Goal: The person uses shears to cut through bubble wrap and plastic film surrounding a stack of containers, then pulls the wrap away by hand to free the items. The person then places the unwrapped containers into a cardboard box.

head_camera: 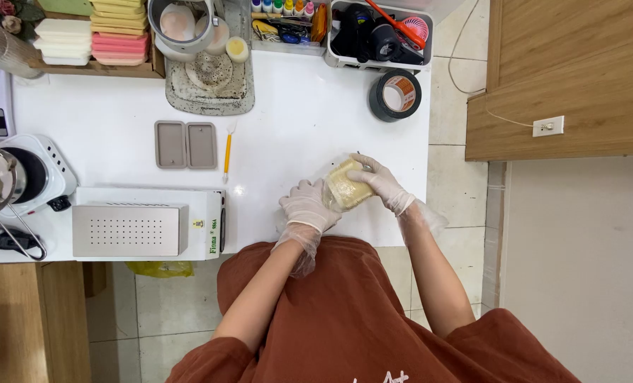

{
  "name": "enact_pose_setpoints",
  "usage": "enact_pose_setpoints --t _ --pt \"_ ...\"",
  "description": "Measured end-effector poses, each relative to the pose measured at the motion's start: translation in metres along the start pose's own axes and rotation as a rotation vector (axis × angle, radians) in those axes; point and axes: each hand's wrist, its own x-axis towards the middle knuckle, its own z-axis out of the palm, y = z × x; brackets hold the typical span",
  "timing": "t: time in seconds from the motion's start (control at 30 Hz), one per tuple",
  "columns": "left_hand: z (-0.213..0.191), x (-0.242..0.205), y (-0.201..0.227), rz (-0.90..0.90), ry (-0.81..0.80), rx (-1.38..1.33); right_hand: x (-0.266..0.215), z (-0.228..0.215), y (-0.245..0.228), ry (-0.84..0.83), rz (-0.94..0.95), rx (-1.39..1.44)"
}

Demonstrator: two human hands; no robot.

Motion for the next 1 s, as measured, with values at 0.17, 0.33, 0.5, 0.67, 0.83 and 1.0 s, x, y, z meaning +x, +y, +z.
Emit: enact_pose_setpoints --t 0.17,0.33,0.5,0.67,0.83,1.0 --pt "0.050 0.034 -0.002 0.191 0.455 0.266 0.008 0.005 0.000 -0.159 -0.047 -0.358" --pt "0.022 0.022 -0.007 0.173 0.181 -0.103 0.006 0.008 -0.022 -0.159 0.063 -0.326" --pt "0.007 0.013 -0.012 0.109 0.017 -0.142 0.007 0.004 -0.021 -0.209 0.023 -0.283" --pt "-0.005 -0.003 -0.022 0.104 0.076 -0.277 -0.006 0.003 -0.028 -0.251 0.027 -0.106" --pt "0.036 0.012 -0.062 0.281 0.273 -0.348 -0.015 -0.033 -0.009 -0.209 -0.005 0.309" --pt "0.025 -0.015 -0.087 0.304 0.309 -0.509 -0.016 -0.057 0.010 -0.349 -0.058 0.574"
